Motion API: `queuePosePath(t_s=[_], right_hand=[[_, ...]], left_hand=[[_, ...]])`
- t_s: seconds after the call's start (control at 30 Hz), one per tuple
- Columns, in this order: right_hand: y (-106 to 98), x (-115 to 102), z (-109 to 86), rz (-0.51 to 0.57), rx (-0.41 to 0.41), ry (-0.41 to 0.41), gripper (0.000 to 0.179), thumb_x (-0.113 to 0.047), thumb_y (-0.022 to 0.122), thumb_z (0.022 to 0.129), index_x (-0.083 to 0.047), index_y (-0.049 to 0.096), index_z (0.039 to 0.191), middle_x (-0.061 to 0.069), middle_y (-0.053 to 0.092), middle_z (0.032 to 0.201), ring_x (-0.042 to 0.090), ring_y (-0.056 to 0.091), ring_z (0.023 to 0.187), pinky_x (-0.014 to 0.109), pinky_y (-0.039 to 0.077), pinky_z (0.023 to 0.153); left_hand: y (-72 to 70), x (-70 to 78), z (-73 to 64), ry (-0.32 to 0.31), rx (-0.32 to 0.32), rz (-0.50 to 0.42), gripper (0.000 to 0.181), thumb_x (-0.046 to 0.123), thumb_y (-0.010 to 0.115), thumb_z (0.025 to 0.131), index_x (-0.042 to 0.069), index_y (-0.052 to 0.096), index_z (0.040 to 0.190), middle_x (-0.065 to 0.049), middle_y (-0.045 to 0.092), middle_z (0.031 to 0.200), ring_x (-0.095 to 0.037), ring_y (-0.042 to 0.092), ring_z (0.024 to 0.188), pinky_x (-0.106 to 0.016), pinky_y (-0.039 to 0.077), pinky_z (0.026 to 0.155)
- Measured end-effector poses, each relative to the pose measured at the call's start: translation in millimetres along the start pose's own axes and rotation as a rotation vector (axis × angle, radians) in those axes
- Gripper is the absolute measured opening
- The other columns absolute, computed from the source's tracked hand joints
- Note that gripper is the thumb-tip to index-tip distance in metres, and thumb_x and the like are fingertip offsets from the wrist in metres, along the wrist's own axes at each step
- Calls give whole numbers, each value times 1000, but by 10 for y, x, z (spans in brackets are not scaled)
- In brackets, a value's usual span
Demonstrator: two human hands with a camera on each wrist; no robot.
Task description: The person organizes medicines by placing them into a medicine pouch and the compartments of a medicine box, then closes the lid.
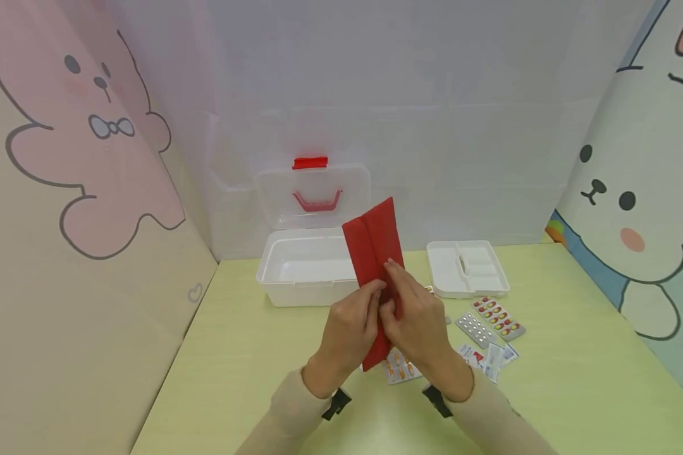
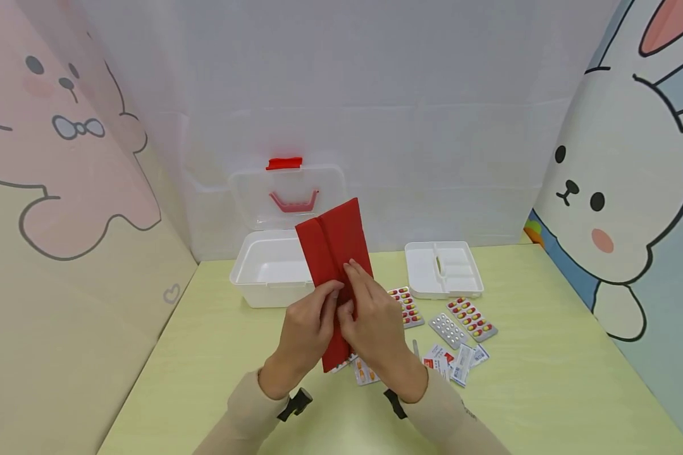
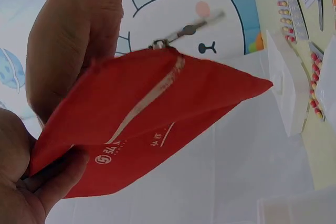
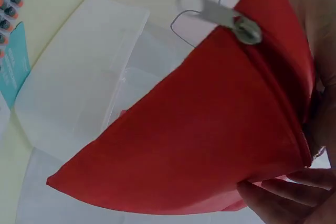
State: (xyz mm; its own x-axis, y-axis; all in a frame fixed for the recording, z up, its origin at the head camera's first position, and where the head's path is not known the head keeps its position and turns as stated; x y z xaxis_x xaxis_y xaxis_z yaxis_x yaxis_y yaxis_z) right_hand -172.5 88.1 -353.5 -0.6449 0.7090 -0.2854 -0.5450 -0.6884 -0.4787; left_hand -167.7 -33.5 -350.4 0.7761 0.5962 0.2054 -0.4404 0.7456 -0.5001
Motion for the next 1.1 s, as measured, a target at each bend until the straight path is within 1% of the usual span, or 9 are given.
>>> queuePosePath(t_s=[0.1, 0.23, 0.37, 0.5, 0.63, 0.8, 0.93, 1.1], right_hand=[[10, 29, -18, -5, -5, 18, 43, -1, 68, 81, 4, 61, 124, 20, 70, 113, 33, 73, 91, 44, 58, 74], [8, 66, -26, -32, -2, 21, 35, -4, 71, 84, 3, 65, 118, 20, 73, 104, 31, 74, 86, 42, 58, 72], [-13, 137, -33, -68, 32, 10, 29, -2, 73, 83, 3, 67, 112, 19, 74, 96, 27, 73, 76, 39, 59, 66], [-44, 225, -38, -69, 46, 28, 27, -1, 71, 84, 2, 66, 110, 17, 74, 94, 24, 71, 70, 37, 59, 62], [-86, 294, -37, -66, 48, 52, 23, -3, 69, 86, 1, 67, 108, 16, 74, 91, 22, 71, 68, 36, 58, 59], [-130, 378, -36, -97, 94, 40, 18, 0, 68, 85, 1, 68, 103, 14, 74, 84, 21, 69, 63, 35, 56, 54], [-144, 451, -49, -117, 91, 46, 15, -3, 66, 86, 0, 68, 102, 13, 74, 82, 20, 69, 63, 36, 55, 53], [-162, 507, -71, -161, 112, 39, 15, -3, 65, 86, -2, 69, 100, 11, 72, 75, 19, 64, 55, 36, 48, 46]], left_hand=[[6, 13, -7, -22, -25, -3, 18, 1, 67, 89, -2, 64, 106, -10, 73, 89, -17, 72, 78, -24, 58, 75], [-4, 5, -14, -41, -51, 17, 19, 1, 67, 89, -1, 64, 108, -9, 73, 91, -16, 72, 78, -23, 58, 75], [-41, -18, -7, -50, -38, 44, 16, 1, 64, 90, 0, 65, 107, -9, 73, 89, -15, 71, 75, -22, 58, 71], [-91, -51, 1, -58, -18, 59, 15, 2, 61, 91, 0, 65, 106, -8, 72, 86, -13, 68, 69, -21, 57, 66], [-133, -94, 7, -74, -28, 62, 15, 2, 59, 92, 0, 65, 105, -8, 71, 83, -12, 63, 63, -20, 55, 62], [-183, -157, 3, -107, -54, 74, 15, 3, 59, 92, 0, 66, 105, -7, 69, 77, -10, 58, 58, -18, 52, 57], [-228, -212, -5, -116, -55, 99, 14, 3, 60, 91, 1, 67, 102, -6, 69, 76, -11, 59, 57, -19, 53, 57], [-299, -283, -9, -123, -41, 132, 12, 2, 60, 88, 2, 68, 98, -8, 72, 80, -15, 64, 60, -25, 55, 59]])
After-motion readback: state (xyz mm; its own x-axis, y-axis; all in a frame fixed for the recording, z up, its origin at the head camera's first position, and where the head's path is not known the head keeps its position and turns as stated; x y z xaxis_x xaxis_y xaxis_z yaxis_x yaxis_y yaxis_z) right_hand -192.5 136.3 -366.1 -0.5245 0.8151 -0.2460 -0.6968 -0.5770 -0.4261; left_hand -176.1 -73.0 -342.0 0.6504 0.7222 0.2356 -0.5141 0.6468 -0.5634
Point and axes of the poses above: each hand's wrist, its own z-axis towards the middle knuckle, its own y-axis out of the palm, x = y × z, the point moved 4 cm from there along z, towards the middle knuckle
